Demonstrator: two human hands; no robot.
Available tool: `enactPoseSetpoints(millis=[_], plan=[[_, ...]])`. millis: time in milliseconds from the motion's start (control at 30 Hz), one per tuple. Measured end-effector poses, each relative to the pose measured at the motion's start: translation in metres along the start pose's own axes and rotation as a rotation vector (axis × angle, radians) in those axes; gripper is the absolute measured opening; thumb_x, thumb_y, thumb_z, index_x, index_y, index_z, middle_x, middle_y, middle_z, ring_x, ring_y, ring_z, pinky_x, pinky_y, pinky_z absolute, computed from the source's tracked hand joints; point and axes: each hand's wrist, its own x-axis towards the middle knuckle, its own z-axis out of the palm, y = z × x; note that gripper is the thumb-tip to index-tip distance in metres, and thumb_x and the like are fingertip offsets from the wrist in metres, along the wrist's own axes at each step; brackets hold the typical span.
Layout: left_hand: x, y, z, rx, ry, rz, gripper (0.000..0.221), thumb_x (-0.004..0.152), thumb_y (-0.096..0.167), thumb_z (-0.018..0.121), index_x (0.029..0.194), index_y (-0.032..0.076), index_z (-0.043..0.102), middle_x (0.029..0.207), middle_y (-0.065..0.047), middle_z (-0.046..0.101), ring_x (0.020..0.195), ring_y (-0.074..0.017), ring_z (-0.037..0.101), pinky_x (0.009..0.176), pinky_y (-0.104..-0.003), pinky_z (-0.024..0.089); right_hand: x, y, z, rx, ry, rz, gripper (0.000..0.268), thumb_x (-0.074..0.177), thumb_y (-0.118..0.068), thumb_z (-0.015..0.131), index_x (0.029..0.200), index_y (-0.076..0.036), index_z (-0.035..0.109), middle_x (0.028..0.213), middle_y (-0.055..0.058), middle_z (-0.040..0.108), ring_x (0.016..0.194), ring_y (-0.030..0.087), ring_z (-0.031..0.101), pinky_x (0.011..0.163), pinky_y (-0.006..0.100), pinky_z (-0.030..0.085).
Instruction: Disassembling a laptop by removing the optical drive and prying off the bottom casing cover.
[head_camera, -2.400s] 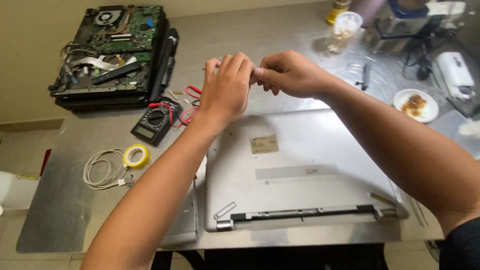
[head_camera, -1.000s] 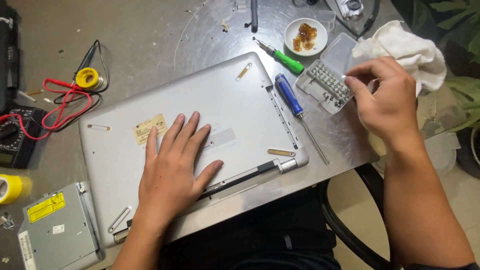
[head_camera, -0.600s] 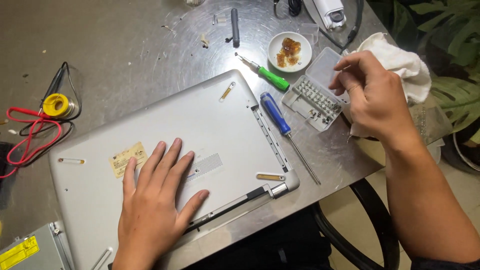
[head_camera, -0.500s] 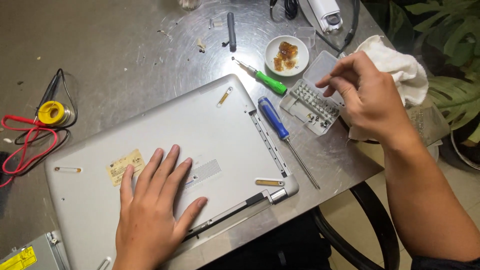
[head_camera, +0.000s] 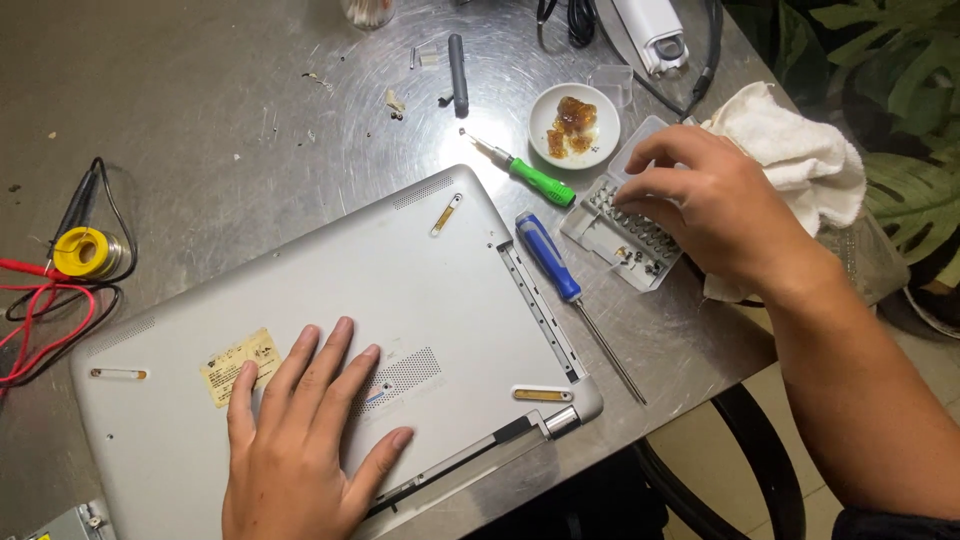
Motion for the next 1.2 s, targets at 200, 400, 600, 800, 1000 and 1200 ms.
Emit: enactPoseSetpoints(millis=[200,400,600,800,1000,1200], plan=[[0.0,0.0,0.0,0.016,0.013,0.008,0.07,0.085,0.062,0.06,0.144,0.025,0.056,0.16,0.003,0.049,0.149,-0.0214,0.044,0.122,-0.056,0.026,0.0,-0.001,-0.013,0.046,-0.097,-0.017,0.021,0.093,-0.006,0.073,0.114,-0.007,0.078,0.115,0.014,0.07,0.097,0.03,0.067,0.077,0.041,0.056],[0.001,0.001,-0.002,-0.004,-0.009,-0.002,0.07,0.085,0.06,0.061,0.145,0.025,0.056,0.161,0.003,0.048,0.149,-0.022,0.042,0.123,-0.056,0.024,-0.022,-0.032,-0.025,0.04,0.006,0.142,0.029,0.096,-0.002,0.073,0.125,0.001,0.07,0.114,0.018,0.07,0.09,0.027,0.066,0.079,0.037,0.058],[0.001,-0.005,-0.003,0.112,-0.106,0.107,0.116,0.062,0.095,0.061,0.157,0.031,0.04,0.17,0.0,0.03,0.154,-0.026,0.029,0.12,-0.061,0.019,-0.044,-0.097,0.005,0.14,-0.208,0.234,0.037,0.09,-0.027,0.071,0.125,-0.014,0.066,0.106,0.007,0.071,0.081,0.027,0.072,0.071,0.042,0.059],[-0.001,-0.004,-0.004,0.121,-0.115,0.127,0.125,0.055,0.097,0.07,0.157,0.031,0.039,0.171,-0.003,0.027,0.154,-0.0306,0.027,0.119,-0.065,0.018,-0.048,-0.099,0.023,-0.009,-0.053,0.155,0.029,0.099,-0.021,0.067,0.127,-0.014,0.07,0.103,0.01,0.062,0.069,0.03,0.066,0.059,0.045,0.058],[0.0,0.001,-0.012,-0.043,0.041,0.311,0.075,0.079,0.068,0.079,0.133,0.019,0.064,0.149,-0.005,0.058,0.138,-0.0275,0.054,0.113,-0.06,0.036,-0.058,-0.117,-0.007,0.201,0.028,0.176,0.032,0.091,-0.01,0.076,0.122,-0.005,0.074,0.105,0.013,0.063,0.084,0.022,0.062,0.081,0.034,0.053],[-0.004,0.0,-0.011,-0.07,0.083,0.394,0.058,0.087,0.058,0.079,0.127,0.016,0.069,0.142,-0.005,0.066,0.132,-0.0258,0.061,0.109,-0.052,0.043,-0.08,-0.13,0.009,0.354,-0.197,0.234,0.031,0.083,-0.025,0.08,0.111,-0.013,0.076,0.1,0.0,0.07,0.073,0.015,0.067,0.072,0.029,0.053]])
